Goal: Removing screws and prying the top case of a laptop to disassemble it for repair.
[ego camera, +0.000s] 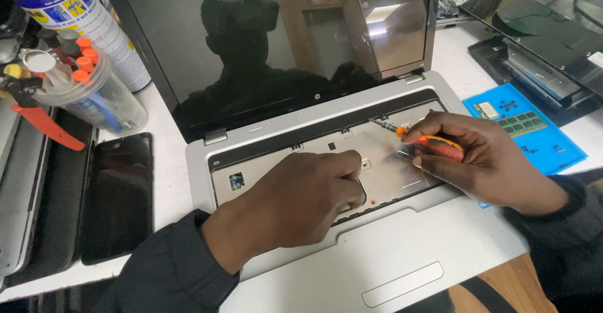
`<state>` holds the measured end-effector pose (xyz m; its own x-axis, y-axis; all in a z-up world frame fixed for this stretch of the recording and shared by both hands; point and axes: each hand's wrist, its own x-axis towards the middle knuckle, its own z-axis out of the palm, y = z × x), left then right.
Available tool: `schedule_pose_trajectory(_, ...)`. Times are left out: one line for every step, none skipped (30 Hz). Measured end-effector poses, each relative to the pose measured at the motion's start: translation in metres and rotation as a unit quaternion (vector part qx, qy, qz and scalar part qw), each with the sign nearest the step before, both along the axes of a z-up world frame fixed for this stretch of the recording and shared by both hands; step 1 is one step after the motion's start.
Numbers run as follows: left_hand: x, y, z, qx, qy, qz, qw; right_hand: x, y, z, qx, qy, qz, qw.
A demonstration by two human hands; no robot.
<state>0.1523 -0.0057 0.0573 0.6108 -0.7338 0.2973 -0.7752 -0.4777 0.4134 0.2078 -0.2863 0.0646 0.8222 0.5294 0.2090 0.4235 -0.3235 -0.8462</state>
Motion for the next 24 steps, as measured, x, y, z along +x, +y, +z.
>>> schedule_pose_trajectory(0.000, 0.000, -0.001, 0.000, -0.001, 0.000, 1.000, 0.000, 0.000, 0.001, 0.000, -0.001, 0.000, 1.000)
schedule_pose_trajectory(0.000, 0.000, -0.003, 0.005, -0.009, -0.003, 1.000, 0.000, 0.000, 0.001, -0.003, 0.005, 0.000, 1.000)
schedule_pose_trajectory(0.000, 0.000, -0.004, 0.011, -0.017, -0.007, 1.000, 0.000, -0.001, 0.002, -0.006, 0.010, -0.001, 1.000)
schedule_pose_trajectory(0.000, 0.000, -0.004, 0.012, -0.018, -0.007, 1.000, 0.000, -0.001, 0.002, -0.006, 0.009, -0.001, 1.000)
schedule_pose_trajectory(-0.001, 0.000, -0.004, 0.007, -0.013, -0.005, 1.000, 0.000, -0.001, 0.002, -0.012, 0.007, -0.005, 1.000)
schedule_pose_trajectory(-0.001, 0.001, -0.004, 0.002, -0.008, -0.003, 1.000, 0.000, 0.000, 0.002, -0.019, 0.005, -0.009, 1.000)
schedule_pose_trajectory(-0.002, 0.001, -0.002, 0.002, -0.009, -0.003, 1.000, 0.000, 0.000, 0.001, -0.018, 0.005, -0.009, 1.000)
schedule_pose_trajectory(-0.004, 0.001, 0.000, -0.014, 0.000, -0.004, 1.000, 0.000, 0.000, 0.001, -0.013, 0.009, -0.007, 1.000)
schedule_pose_trajectory(-0.005, 0.002, 0.002, -0.029, 0.009, -0.005, 1.000, 0.000, 0.000, 0.001, -0.007, 0.014, -0.005, 1.000)
schedule_pose_trajectory(-0.008, 0.004, 0.011, -0.029, 0.008, -0.005, 1.000, -0.001, 0.000, 0.003, -0.007, 0.014, -0.004, 1.000)
schedule_pose_trajectory(-0.010, 0.005, 0.019, -0.047, 0.067, 0.021, 0.996, -0.002, 0.001, 0.004, -0.005, 0.019, -0.005, 1.000)
schedule_pose_trajectory(-0.012, 0.007, 0.028, -0.065, 0.125, 0.044, 0.989, -0.003, 0.001, 0.005, -0.003, 0.023, -0.006, 1.000)
schedule_pose_trajectory(-0.015, 0.011, 0.031, -0.064, 0.124, 0.044, 0.989, -0.001, 0.001, 0.004, -0.003, 0.023, -0.007, 1.000)
schedule_pose_trajectory(-0.017, 0.014, 0.034, -0.103, 0.133, 0.104, 0.980, 0.000, 0.000, 0.003, -0.003, 0.026, -0.002, 1.000)
schedule_pose_trajectory(-0.019, 0.018, 0.036, -0.140, 0.141, 0.164, 0.966, 0.001, -0.001, 0.003, -0.003, 0.030, 0.003, 1.000)
schedule_pose_trajectory(-0.021, 0.023, 0.036, -0.141, 0.140, 0.164, 0.966, 0.001, -0.002, 0.002, -0.003, 0.029, 0.003, 1.000)
schedule_pose_trajectory(-0.024, 0.028, 0.036, -0.233, 0.046, 0.158, 0.959, 0.001, -0.003, 0.002, -0.009, 0.015, 0.005, 1.000)
schedule_pose_trajectory(-0.027, 0.034, 0.036, -0.319, -0.051, 0.148, 0.935, 0.002, -0.002, 0.002, -0.014, 0.001, 0.008, 1.000)
schedule_pose_trajectory(-0.033, 0.039, 0.036, -0.318, -0.054, 0.149, 0.935, 0.002, -0.002, 0.001, -0.013, -0.001, 0.010, 1.000)
schedule_pose_trajectory(-0.039, 0.045, 0.036, -0.319, -0.063, 0.202, 0.924, 0.002, -0.003, 0.000, -0.010, 0.002, 0.003, 1.000)
schedule_pose_trajectory(-0.045, 0.050, 0.035, -0.320, -0.071, 0.255, 0.910, 0.002, -0.003, -0.001, -0.007, 0.005, -0.004, 1.000)
schedule_pose_trajectory(-0.051, 0.055, 0.032, -0.319, -0.072, 0.257, 0.909, 0.002, -0.004, -0.003, -0.006, 0.005, -0.002, 1.000)
schedule_pose_trajectory(-0.057, 0.060, 0.029, -0.288, -0.081, 0.297, 0.907, 0.003, -0.006, -0.005, -0.003, 0.010, -0.008, 1.000)
schedule_pose_trajectory(-0.062, 0.065, 0.025, -0.256, -0.088, 0.336, 0.902, 0.003, -0.007, -0.007, 0.000, 0.017, -0.015, 1.000)
